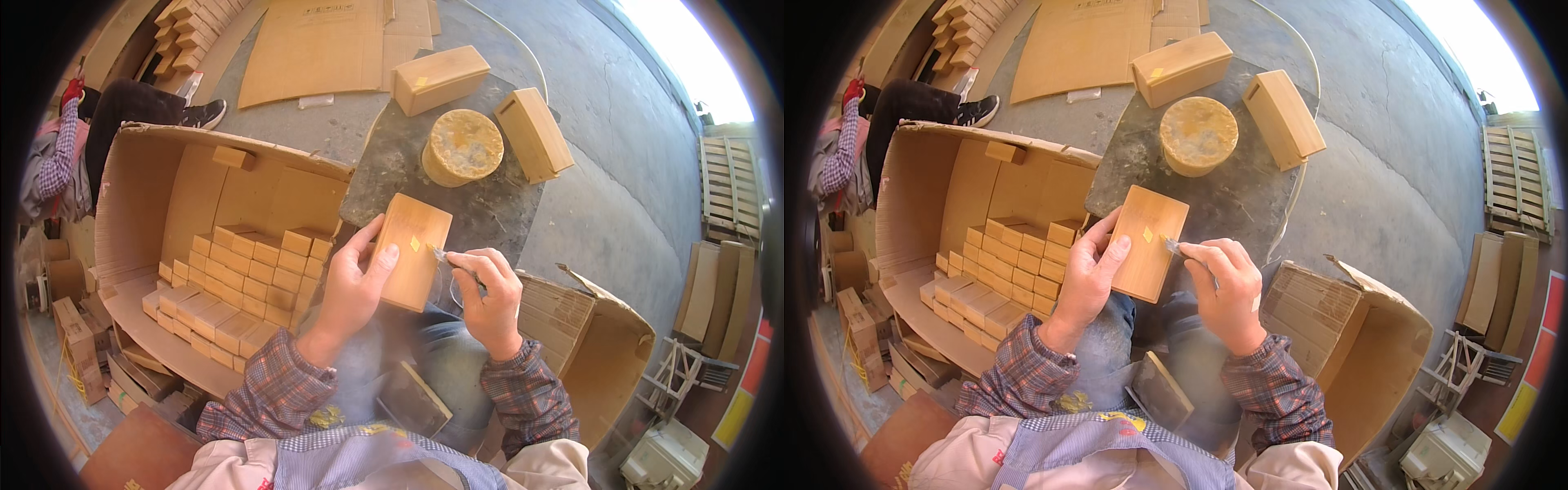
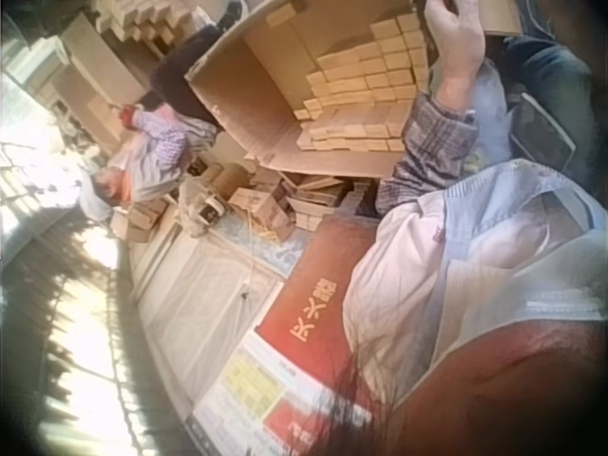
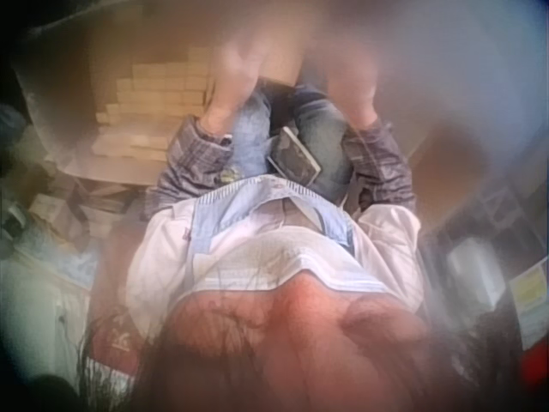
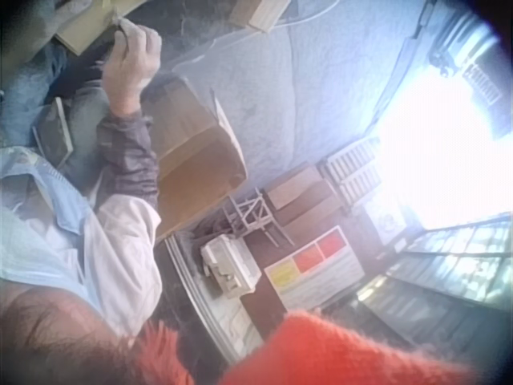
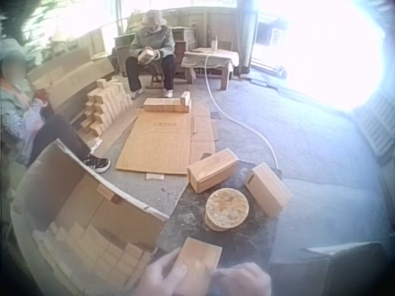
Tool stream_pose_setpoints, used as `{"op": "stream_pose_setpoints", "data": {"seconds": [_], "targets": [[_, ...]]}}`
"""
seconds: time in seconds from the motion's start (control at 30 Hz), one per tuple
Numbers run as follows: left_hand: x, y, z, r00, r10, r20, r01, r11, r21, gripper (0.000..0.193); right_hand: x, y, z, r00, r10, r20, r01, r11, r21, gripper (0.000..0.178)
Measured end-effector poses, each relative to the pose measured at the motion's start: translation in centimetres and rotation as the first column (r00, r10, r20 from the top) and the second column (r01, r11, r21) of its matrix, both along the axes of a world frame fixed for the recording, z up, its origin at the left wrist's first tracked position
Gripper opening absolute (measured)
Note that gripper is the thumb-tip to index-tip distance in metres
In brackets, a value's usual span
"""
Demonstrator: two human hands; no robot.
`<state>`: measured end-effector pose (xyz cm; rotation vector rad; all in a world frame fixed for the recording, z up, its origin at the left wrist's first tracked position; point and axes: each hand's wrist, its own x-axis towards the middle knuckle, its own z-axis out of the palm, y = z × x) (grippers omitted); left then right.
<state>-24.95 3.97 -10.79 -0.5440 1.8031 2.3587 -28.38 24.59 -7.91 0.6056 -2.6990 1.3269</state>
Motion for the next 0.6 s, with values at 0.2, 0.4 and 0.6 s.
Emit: {"op": "stream_pose_setpoints", "data": {"seconds": [0.2, 0.4, 0.6], "targets": [[0.1, -0.1, -0.2, 1.0, -0.003, 0.004, 0.003, 1.0, -0.005, 0.065, -1.3, 0.2, -0.2, 0.998, 0.044, 0.047, -0.045, 0.999, 0.028, 0.017], [0.2, -0.1, -0.2, 1.0, 0.001, 0.018, -0.001, 1.0, 0.009, 0.066, -2.3, 0.7, -0.1, 0.99, 0.14, -0.03, -0.136, 0.986, 0.098, 0.017], [0.3, -0.3, -0.2, 0.999, 0.001, 0.038, -0.002, 1.0, 0.027, 0.066, -2.2, 1.0, -0.2, 0.979, 0.195, -0.054, -0.187, 0.974, 0.129, 0.015]]}}
